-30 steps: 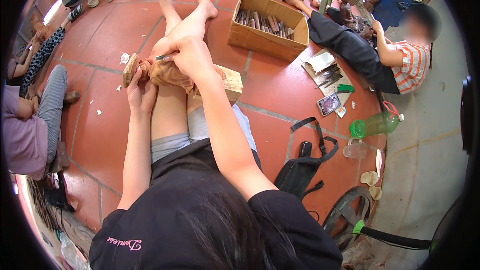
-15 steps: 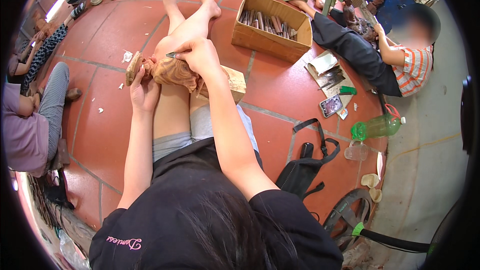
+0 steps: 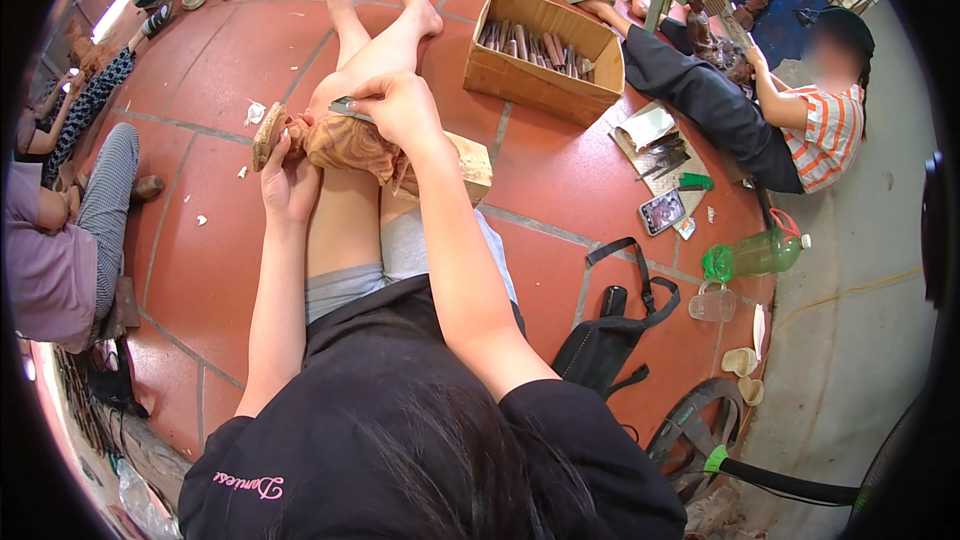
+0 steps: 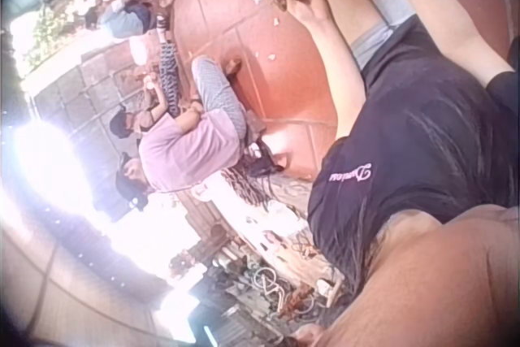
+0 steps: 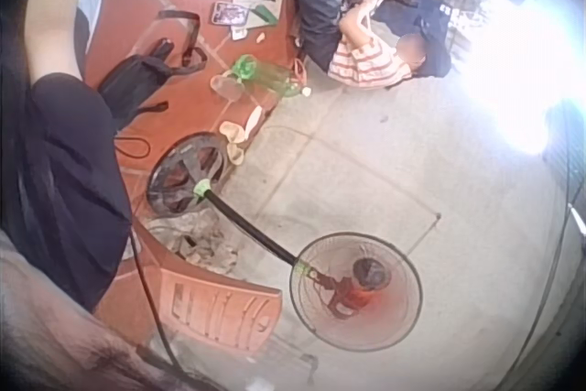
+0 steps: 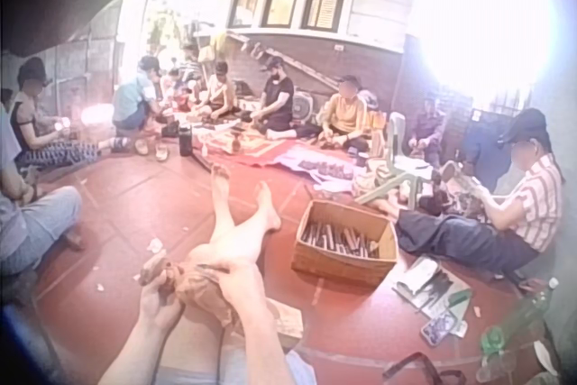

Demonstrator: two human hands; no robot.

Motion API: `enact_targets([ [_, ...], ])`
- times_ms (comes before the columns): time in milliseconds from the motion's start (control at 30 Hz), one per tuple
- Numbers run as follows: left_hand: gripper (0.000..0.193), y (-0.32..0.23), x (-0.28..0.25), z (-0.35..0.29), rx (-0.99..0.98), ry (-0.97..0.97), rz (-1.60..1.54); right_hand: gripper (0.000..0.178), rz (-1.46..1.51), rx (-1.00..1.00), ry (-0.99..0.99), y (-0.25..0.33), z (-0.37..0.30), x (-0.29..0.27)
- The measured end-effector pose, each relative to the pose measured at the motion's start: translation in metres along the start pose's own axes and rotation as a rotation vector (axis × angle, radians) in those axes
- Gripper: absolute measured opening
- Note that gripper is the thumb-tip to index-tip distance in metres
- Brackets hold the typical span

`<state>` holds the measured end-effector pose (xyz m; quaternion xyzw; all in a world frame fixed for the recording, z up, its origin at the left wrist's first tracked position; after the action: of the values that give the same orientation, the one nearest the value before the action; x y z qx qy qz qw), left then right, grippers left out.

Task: The person is sitting on the floor and carving a piece of wood using a small knife. They hold the wood in their left hand and use the knife in their right hand to shape it. The person occasionally pauses to inspect the wood and adjust their grip.

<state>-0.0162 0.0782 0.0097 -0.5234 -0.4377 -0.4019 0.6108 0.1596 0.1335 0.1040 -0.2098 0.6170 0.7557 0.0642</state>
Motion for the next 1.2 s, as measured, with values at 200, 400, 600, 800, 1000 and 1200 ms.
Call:
enact_targets([
  [200,0.028,-0.002,-0.001,-0.001,0.014,-0.021,0.013,0.020,-0.018,-0.044,0.029,0.015,-0.004,0.003],
  [400,0.027,0.000,-0.001,-0.001,0.003,-0.046,0.007,0.018,-0.014,-0.081,0.043,0.029,-0.009,0.001],
  [600,0.029,-0.003,-0.007,0.000,0.022,-0.059,-0.015,0.018,-0.036,-0.042,0.035,0.014,-0.003,0.004],
  [800,0.029,0.001,0.003,0.000,0.003,-0.001,-0.033,0.018,0.013,-0.042,0.022,0.012,-0.005,0.001],
  [1000,0.029,-0.001,0.001,-0.002,0.015,-0.027,-0.014,0.019,0.031,-0.072,0.055,0.025,-0.006,0.001],
  [1200,0.029,0.002,0.005,-0.001,-0.009,0.017,-0.061,0.018,-0.024,0.007,0.037,-0.012,0.003,0.006],
])
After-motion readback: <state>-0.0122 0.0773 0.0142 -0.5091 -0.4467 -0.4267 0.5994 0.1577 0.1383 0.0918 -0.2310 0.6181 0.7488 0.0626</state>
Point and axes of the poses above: each hand's wrist, its own z-axis towards the middle knuckle, its own x-axis out of the palm, y = z × x, the point moved 10 cm from there along z, towards the middle knuckle
